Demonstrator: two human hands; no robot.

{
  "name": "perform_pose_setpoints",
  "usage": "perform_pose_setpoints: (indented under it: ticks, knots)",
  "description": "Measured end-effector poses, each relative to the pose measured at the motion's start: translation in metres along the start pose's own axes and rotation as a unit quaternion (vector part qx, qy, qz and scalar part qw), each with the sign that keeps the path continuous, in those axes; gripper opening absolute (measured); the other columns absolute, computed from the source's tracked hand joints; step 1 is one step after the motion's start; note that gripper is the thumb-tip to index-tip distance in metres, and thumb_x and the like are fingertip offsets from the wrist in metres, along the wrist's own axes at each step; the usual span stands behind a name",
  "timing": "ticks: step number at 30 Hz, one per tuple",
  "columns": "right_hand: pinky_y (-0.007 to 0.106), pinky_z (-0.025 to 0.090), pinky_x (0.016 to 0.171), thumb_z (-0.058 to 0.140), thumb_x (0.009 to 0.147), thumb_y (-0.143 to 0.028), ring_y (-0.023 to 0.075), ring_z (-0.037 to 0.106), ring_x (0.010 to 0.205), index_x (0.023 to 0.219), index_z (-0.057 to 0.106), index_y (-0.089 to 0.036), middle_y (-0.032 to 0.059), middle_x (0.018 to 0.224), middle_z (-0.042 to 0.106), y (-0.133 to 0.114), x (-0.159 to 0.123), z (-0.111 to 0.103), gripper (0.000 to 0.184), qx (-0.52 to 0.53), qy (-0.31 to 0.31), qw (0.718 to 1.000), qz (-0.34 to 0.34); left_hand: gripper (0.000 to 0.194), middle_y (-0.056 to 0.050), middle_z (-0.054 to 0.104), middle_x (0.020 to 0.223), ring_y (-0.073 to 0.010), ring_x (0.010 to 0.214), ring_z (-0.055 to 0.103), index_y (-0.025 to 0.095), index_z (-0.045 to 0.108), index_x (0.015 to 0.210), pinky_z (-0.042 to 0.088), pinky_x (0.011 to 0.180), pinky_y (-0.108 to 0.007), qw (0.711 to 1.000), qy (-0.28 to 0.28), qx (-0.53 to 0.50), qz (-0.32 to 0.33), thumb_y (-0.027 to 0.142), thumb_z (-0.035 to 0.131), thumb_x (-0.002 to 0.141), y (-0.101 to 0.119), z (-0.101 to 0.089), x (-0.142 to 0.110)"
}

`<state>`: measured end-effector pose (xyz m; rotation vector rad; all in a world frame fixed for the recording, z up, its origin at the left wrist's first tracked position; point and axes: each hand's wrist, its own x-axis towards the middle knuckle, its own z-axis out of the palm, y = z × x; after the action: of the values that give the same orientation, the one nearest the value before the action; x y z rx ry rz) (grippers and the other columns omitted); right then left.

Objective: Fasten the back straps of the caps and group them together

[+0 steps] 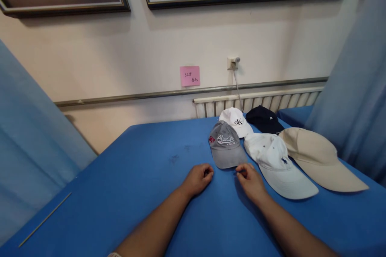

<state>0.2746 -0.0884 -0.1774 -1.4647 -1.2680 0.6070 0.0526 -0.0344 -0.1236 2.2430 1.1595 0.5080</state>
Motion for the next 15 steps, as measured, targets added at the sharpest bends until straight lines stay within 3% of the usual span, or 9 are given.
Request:
perform_pose_setpoints:
  ticks: [15]
  knots:
    - [0.031,0.048,0.067,0.056,0.073,-0.028,0.0197,0.059,0.072,0.078,0.064,-0.02,0.0038,0.083,0.061,0.0029,0.0027,-0.0013,0.012,0.002,-0.026,1.0,0.001,0.018,0.001,0.057,0.071,-0.011,0.062,0.046,0.015,0.065,0.085,0.037,0.059,-0.022,0.992,-0.045,-0.117,-0.003,0.028,0.053,0.081,-0.011,-0.0078,-0.0029]
